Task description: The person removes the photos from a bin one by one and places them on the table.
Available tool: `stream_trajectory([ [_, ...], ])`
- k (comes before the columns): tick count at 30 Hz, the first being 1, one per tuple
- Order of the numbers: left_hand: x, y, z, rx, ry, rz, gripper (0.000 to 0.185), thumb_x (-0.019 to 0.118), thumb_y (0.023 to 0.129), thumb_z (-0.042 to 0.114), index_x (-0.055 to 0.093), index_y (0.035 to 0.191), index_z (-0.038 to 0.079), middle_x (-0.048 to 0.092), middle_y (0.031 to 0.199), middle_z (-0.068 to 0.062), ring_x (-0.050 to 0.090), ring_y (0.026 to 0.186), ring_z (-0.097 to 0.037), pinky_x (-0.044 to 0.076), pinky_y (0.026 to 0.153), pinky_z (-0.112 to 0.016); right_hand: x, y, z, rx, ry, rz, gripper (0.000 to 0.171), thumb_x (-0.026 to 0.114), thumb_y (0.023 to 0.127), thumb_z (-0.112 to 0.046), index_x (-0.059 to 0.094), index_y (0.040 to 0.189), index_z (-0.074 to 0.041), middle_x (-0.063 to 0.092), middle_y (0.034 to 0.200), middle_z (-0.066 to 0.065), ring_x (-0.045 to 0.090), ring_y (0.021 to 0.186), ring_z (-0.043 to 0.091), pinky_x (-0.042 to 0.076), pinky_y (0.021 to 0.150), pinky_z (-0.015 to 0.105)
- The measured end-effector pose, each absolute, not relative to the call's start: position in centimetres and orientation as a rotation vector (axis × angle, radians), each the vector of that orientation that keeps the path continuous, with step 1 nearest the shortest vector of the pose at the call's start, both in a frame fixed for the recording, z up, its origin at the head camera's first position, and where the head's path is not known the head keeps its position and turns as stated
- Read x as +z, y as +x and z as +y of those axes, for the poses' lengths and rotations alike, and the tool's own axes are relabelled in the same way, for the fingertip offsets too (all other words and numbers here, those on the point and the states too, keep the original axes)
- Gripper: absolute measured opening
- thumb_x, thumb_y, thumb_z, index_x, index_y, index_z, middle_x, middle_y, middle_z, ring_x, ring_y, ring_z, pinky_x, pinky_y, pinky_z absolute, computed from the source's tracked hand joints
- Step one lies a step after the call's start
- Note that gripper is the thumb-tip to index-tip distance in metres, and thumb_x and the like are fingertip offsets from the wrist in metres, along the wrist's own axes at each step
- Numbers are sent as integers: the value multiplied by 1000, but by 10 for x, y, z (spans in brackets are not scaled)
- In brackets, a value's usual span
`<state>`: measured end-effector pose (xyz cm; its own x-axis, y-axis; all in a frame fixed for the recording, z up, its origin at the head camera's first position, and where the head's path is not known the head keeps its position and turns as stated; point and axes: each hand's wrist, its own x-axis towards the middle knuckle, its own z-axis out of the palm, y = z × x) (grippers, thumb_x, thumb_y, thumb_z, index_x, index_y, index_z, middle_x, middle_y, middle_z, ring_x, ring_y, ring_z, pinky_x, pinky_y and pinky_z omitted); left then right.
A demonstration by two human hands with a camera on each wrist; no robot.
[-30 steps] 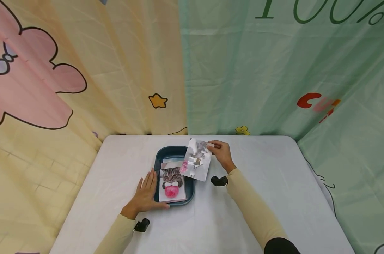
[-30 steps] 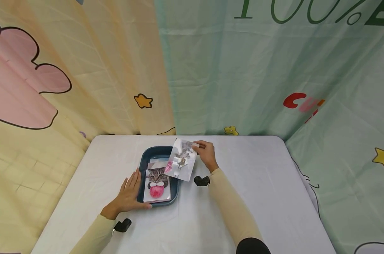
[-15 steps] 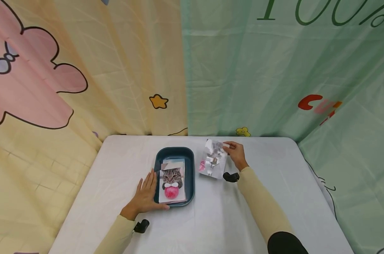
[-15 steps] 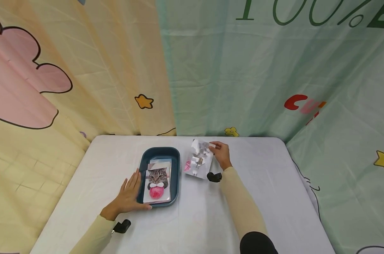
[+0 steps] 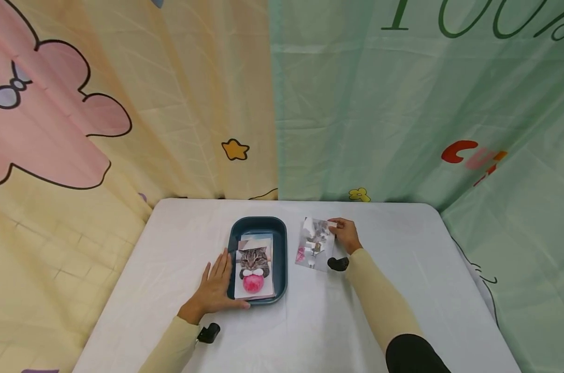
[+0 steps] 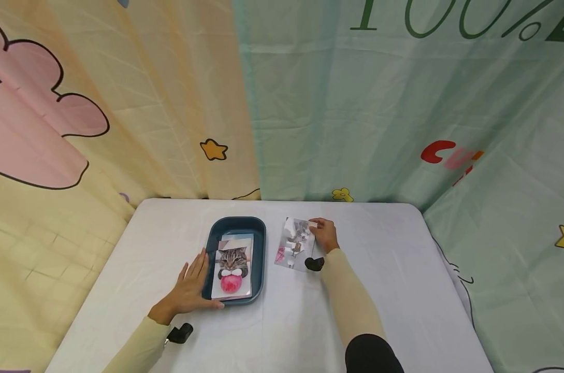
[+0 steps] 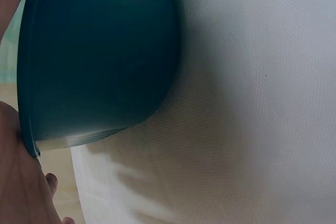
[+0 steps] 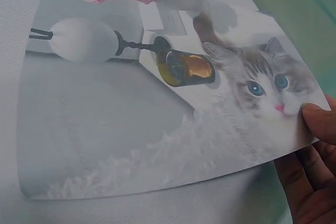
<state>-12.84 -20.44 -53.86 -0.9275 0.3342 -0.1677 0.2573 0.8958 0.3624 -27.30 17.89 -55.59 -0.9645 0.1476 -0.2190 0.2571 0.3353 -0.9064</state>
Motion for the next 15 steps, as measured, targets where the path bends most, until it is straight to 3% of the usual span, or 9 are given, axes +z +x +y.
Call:
stream_trajectory([
  [4, -538, -129, -204, 489, 445, 2831, 140, 68, 58, 78, 9, 151, -8, -1, 159, -23, 3, 146, -40, 0, 113, -61, -554, -273, 180, -1706, 350, 2476, 32, 63, 91, 0, 63, 123, 1, 58, 118, 24, 54, 104, 31, 48, 88, 41],
  [8, -538, -129, -204, 494, 444, 2829, 140, 69, 58, 78, 9, 151, -8, -1, 159, -23, 3, 146, -40, 0, 113, -61, -553, -273, 181, -1720, 342, 2446, 37, 62, 91, 2, 59, 127, 3, 52, 133, 24, 46, 126, 35, 40, 103, 47],
  [15, -539, -128, -204, 490, 436, 2819, 140, 68, 59, 78, 7, 151, -7, -2, 160, -22, 3, 146, -39, 0, 114, -61, -551, -270, 179, -1709, 377, 2488, 37, 60, 92, 0, 58, 129, 4, 53, 136, 22, 44, 130, 34, 36, 108, 44],
])
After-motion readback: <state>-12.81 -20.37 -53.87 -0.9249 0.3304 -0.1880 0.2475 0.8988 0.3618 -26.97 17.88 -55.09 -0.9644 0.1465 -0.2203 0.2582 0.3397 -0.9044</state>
